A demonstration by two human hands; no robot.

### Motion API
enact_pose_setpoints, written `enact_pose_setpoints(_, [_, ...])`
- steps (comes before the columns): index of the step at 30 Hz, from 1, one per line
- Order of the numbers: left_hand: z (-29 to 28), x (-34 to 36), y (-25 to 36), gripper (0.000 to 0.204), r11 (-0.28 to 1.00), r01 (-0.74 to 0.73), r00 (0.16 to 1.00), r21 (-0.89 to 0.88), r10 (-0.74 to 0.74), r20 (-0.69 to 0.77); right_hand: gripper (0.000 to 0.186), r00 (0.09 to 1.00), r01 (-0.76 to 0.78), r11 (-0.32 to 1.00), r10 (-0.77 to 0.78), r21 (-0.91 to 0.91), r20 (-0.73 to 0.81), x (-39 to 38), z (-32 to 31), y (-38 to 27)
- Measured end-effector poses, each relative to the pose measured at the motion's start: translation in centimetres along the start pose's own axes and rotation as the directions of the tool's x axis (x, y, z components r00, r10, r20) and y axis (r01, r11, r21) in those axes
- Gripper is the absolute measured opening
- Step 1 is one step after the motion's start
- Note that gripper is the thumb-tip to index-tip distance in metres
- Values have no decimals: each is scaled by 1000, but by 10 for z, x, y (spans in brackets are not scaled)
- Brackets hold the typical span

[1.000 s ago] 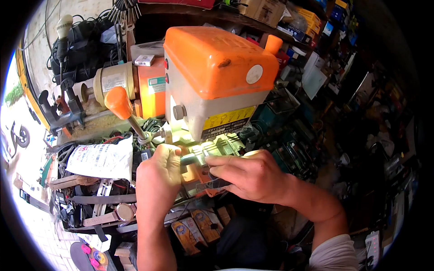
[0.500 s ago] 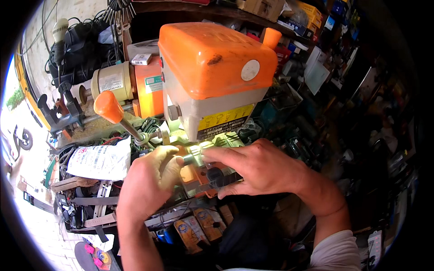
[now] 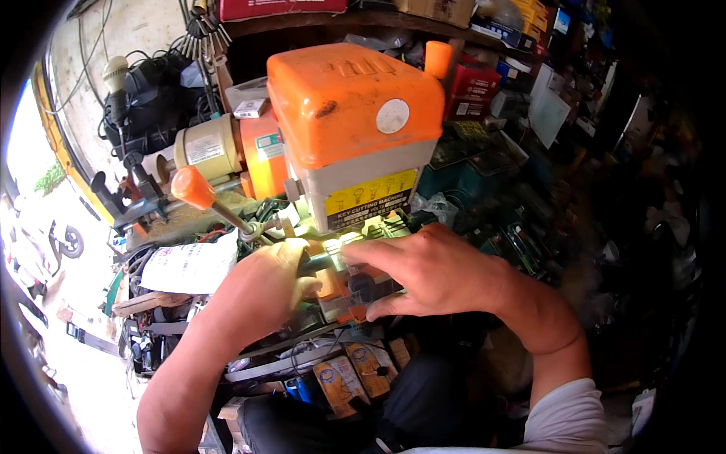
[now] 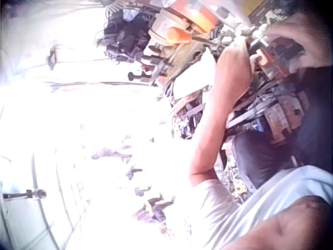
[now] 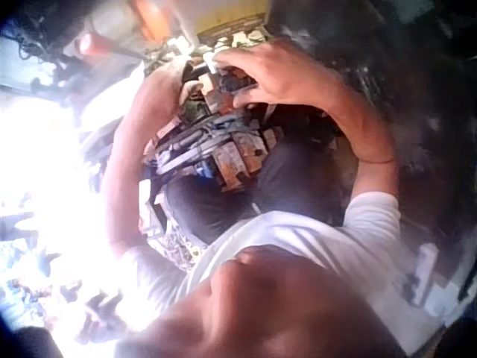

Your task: The person operates a key-cutting machine, repeatedly inserting a key into the machine's vise, lowering the cutting head to shape the key, and then removing the key to inspect it. This cycle is performed multiple times on the same key.

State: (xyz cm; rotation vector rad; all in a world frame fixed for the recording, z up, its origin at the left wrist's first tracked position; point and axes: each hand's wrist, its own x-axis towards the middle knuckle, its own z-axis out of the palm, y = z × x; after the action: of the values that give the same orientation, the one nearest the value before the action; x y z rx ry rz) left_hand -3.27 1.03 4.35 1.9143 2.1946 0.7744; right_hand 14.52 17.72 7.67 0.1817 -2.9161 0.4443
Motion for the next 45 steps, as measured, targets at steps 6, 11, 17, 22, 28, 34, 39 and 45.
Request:
enact_pose_setpoints(6, [27, -8, -12, 37, 967, -82, 967, 243, 136, -214, 66, 1000, 3, 1000, -3, -14, 16, 0, -2, -3])
enact_pose_setpoints(11, [29, -15, -16, 27, 863, -158, 904, 480, 322, -281, 59, 982, 104, 994, -100, 20, -159, -2, 3, -8])
enact_pose_setpoints(17, [-47, -16, -14, 30, 933, -68, 710, -353, -203, -674, 47, 736, 23, 993, -95, -116, -670, -28, -43, 1])
enact_pose_setpoints(22, [-58, 20, -90, 30, 532, -278, 791, -800, -346, -505, 41, 451, -9, 971, 216, 237, -866, 8, -77, 35])
enact_pose_setpoints(28, [-46, 60, -76, 53, 122, -155, 945, -980, -270, -183, 71, 790, -89, 945, 259, 314, -556, 34, -103, 51])
enact_pose_setpoints(34, [-41, 62, -75, 41, 259, 37, 952, -965, -302, -44, 82, 806, -127, 980, 192, 154, -560, 33, -107, 53])
enact_pose_setpoints(39, [-32, 68, -73, 65, 307, -145, 960, -940, -188, -209, 82, 815, -113, 988, 152, 104, -560, 33, -103, 59])
enact_pose_setpoints(45, [-34, 66, -85, 67, 330, -103, 968, -938, -184, -171, 89, 855, -73, 982, 152, 175, -496, 40, -109, 63])
